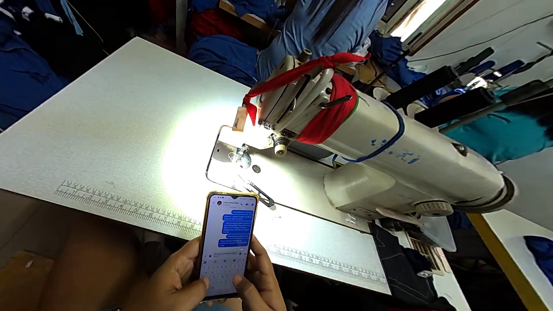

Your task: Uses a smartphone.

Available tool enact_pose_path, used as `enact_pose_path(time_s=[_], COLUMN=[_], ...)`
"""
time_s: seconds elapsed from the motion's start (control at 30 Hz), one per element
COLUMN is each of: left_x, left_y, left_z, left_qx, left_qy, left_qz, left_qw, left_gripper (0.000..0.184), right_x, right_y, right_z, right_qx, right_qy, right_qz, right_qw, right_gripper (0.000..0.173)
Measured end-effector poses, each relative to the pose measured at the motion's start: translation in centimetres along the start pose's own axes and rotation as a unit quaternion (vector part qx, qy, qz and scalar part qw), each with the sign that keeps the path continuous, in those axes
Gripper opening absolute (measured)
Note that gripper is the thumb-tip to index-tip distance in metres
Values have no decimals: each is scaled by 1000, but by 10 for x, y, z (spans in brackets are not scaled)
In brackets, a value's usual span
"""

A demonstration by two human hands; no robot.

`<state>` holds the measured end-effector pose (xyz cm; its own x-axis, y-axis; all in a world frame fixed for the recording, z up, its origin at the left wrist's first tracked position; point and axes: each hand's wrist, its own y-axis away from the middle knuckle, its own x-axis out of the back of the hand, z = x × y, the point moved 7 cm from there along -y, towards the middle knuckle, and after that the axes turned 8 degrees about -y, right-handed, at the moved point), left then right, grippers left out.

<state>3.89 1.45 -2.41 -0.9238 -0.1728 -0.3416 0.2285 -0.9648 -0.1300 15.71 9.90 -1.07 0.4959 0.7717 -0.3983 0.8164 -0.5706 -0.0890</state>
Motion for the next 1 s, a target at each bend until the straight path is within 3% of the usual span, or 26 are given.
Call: enact_pose_path(time_s=[0.27, 0.5, 0.7, 1.0], left_x=[-2, -5, 0, 0], left_y=[0, -2, -1, -3], left_z=[0, 4, 2, 0], left_qx=[4, -7, 1, 5], left_qy=[29, 10, 6, 17], left_qz=[-32, -41, -21, -24], left_qw=[999, 999, 1000, 1000], left_gripper=[62, 64, 63, 64], right_x=[0, -6, -3, -1], right_y=[0, -1, -2, -3], right_z=[-1, -3, -2, -5], right_qx=[4, 28, -7, -5], right_qy=[34, 87, 48, 53], right_qz=[38, 82, -15, -18], right_qw=[999, 992, 999, 998], right_gripper=[62, 73, 87, 83])
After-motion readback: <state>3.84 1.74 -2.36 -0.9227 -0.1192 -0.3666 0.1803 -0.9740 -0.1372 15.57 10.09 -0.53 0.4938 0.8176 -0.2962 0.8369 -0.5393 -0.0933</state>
